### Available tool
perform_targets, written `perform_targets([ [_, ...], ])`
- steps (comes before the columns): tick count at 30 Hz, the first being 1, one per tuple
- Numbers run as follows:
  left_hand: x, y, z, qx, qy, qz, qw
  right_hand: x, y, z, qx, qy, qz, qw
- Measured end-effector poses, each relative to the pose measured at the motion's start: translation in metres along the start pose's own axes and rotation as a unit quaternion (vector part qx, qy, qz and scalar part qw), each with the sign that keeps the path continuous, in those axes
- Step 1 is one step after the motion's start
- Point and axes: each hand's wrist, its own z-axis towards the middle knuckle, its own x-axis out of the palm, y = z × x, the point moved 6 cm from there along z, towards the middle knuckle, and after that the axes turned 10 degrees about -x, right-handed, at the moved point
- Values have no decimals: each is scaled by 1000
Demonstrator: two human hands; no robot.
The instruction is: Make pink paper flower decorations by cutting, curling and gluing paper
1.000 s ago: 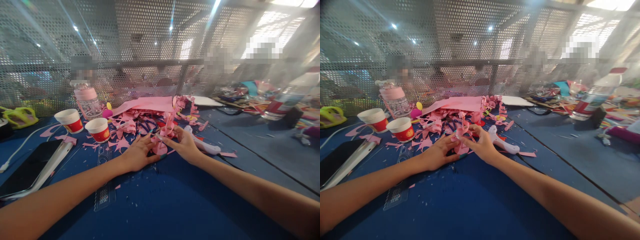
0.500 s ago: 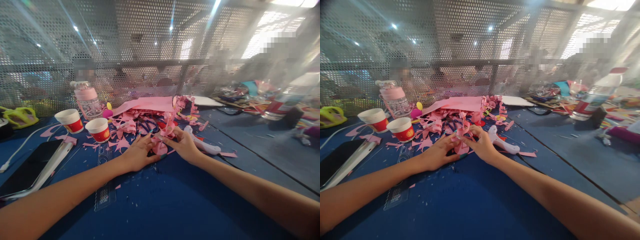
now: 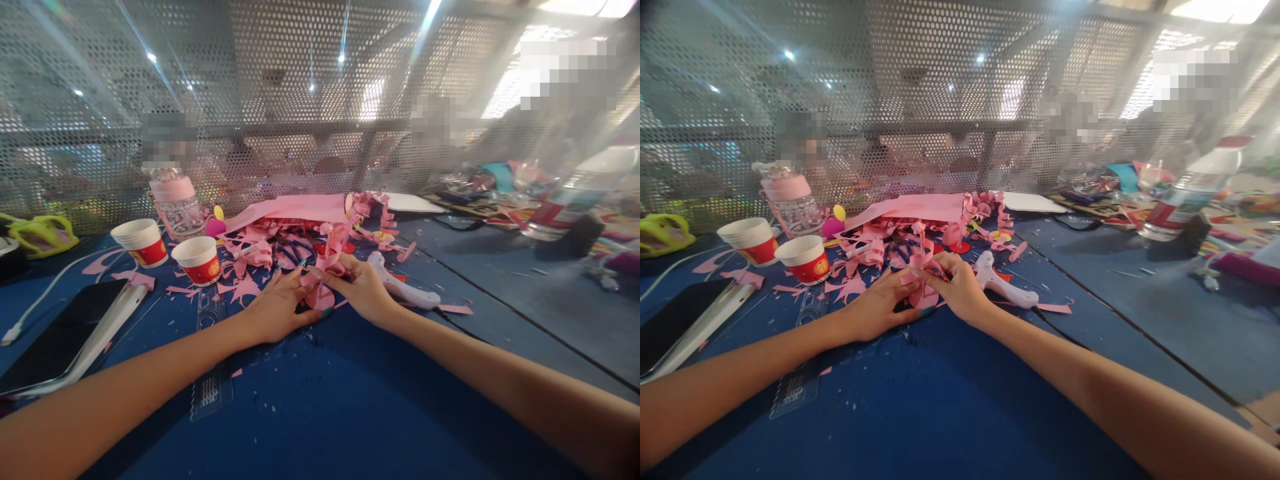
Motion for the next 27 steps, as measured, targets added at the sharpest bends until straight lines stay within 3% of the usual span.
perform_targets([
  [27,0,-1,-1,5,-2,-5,1000,-1,-5,-4,18,-6,3,1000],
])
